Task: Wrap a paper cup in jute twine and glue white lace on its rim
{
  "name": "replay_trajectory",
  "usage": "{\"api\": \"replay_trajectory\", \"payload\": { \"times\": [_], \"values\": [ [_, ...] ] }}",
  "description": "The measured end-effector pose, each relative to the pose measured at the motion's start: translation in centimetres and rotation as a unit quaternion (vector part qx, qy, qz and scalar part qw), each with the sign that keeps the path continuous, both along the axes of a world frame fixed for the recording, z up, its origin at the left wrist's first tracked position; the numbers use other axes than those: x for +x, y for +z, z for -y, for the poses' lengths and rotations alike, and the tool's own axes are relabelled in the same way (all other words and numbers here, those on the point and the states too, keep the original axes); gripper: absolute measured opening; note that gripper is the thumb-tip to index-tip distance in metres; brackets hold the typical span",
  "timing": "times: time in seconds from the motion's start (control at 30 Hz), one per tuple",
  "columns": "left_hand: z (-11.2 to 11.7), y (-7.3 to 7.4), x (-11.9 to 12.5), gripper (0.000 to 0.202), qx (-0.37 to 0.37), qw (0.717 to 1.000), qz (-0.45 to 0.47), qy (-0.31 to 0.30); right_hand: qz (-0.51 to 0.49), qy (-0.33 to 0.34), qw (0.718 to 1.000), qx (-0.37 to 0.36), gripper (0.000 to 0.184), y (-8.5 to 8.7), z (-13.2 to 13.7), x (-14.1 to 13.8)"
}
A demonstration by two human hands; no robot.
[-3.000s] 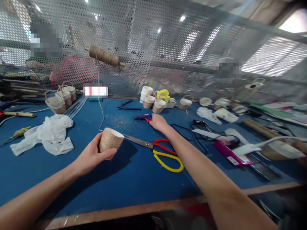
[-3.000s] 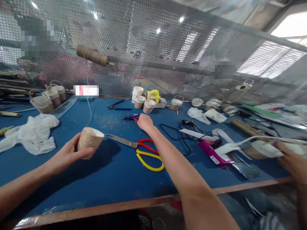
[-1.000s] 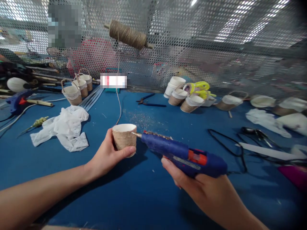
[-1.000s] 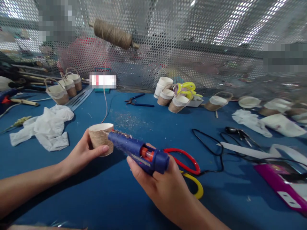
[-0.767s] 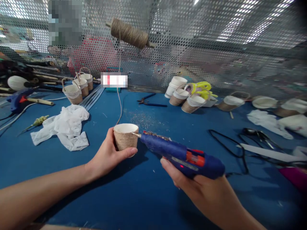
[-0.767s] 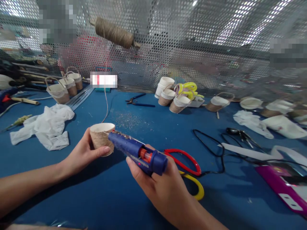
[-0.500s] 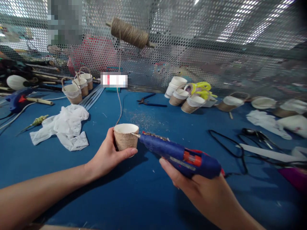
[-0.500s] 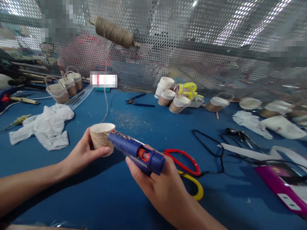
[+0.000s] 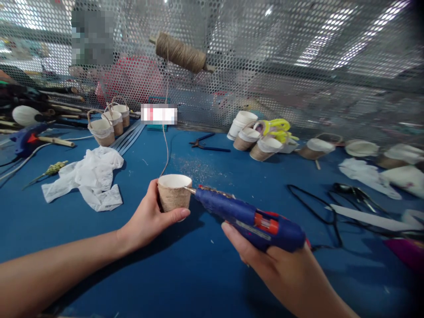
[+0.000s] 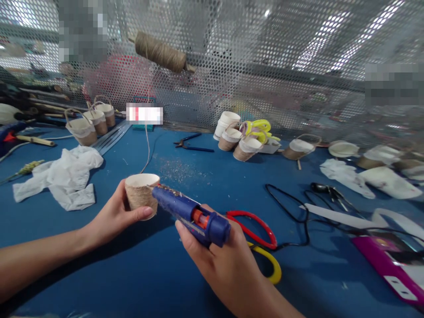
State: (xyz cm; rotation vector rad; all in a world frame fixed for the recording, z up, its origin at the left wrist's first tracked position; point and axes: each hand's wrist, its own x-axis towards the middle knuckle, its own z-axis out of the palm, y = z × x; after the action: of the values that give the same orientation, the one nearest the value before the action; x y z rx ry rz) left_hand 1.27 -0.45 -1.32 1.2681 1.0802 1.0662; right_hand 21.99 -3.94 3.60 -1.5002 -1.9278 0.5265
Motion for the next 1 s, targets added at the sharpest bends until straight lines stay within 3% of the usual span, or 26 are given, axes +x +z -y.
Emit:
{"api": "replay_trajectory", "payload": {
  "times": [0.17, 0.37, 0.47, 0.6, 0.83, 1.0],
  "values": [
    [-0.1, -0.1, 0.1, 0.061, -0.006, 1.0, 0.024, -0.006, 0.037, 0.013, 0.999, -0.012, 0.019, 0.3, 0.2, 0.4],
    [-0.2, 0.0, 0.1, 0.061, -0.015, 0.999, 0.035, -0.002, 0.065, 0.035, 0.997, 0.03, 0.02, -0.8, 0.1, 1.2],
    [-0.2, -0.1, 0.2, 0.061, -0.018, 0.999, 0.035, -0.001, 0.1, 0.066, 0.993, 0.011, 0.021, -0.4, 0.0, 1.7],
    [-0.1, -0.1, 0.2, 0.061, -0.017, 0.999, 0.039, -0.003, 0.091, 0.049, 0.995, -0.006, 0.021, 0.2, 0.1, 1.8],
    [-0.2, 0.0, 0.2, 0.061, -0.012, 1.0, 0.024, -0.003, 0.102, 0.05, 0.99, 0.084, 0.025, -2.4, 0.1, 2.4],
    [-0.2, -0.1, 0.2, 0.061, -0.006, 1.0, 0.027, -0.011, 0.159, 0.06, 0.976, 0.133, 0.033, -2.0, 0.2, 2.0]
  ]
}}
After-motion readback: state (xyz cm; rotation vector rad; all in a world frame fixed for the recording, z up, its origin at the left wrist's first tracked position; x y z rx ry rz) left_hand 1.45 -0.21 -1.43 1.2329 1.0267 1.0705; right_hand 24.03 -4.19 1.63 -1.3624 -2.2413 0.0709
